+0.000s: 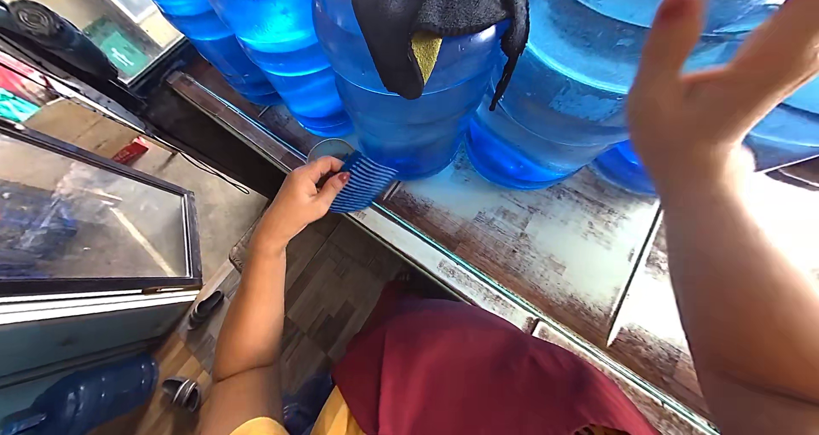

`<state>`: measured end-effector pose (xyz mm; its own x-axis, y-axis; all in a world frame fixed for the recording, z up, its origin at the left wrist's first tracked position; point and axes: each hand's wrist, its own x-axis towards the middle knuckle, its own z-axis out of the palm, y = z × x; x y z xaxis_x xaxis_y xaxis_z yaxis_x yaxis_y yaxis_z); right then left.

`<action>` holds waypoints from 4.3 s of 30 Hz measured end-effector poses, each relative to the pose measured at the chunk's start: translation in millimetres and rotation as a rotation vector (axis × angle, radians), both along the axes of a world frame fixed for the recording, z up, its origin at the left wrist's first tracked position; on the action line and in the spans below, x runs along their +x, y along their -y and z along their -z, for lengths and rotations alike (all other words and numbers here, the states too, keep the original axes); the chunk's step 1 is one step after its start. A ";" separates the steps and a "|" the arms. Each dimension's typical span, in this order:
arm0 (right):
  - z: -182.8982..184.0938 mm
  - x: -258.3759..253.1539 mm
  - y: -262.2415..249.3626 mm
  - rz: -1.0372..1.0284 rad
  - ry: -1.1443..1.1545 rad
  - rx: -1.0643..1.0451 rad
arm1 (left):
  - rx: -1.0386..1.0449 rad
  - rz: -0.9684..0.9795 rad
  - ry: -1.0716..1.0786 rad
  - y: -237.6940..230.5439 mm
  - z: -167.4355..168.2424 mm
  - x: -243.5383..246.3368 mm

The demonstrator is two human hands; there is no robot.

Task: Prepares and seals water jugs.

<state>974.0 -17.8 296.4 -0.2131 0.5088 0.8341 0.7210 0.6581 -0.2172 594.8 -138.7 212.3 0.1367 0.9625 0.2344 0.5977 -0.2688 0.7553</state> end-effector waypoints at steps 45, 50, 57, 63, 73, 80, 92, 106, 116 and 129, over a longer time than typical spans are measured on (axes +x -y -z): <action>46.6 110.4 143.4 -0.499 -0.965 -0.529 | 0.046 0.957 0.546 -74.8 -54.0 290.2; 43.3 114.6 146.9 -0.641 -1.056 -0.550 | -0.152 1.163 0.771 -79.7 -42.2 307.0; 49.0 116.1 144.8 -0.478 -0.792 -0.525 | -0.123 0.985 0.604 -73.5 -55.6 330.6; 33.9 132.2 138.4 -0.554 -0.934 -0.752 | -0.383 1.089 0.866 -90.4 -66.3 333.0; -36.0 189.7 65.4 -0.579 -0.878 -0.785 | -0.327 0.971 0.790 -145.9 -128.8 367.8; -78.4 228.4 -15.1 -0.184 -0.923 -0.674 | -0.241 0.683 0.543 -233.9 -181.0 435.7; -102.4 291.8 -133.0 0.187 -1.046 -0.592 | -0.124 0.422 0.146 -334.3 -221.6 543.9; -89.5 308.7 -155.0 0.261 -0.982 -0.750 | -0.535 0.553 0.071 -360.2 -203.6 537.9; -95.1 275.3 -147.9 0.190 -0.592 -0.520 | -0.249 0.486 0.278 -322.8 -212.3 526.9; -65.0 265.5 -139.2 0.554 -0.293 -0.562 | -0.077 0.762 -0.056 -318.5 -179.7 522.8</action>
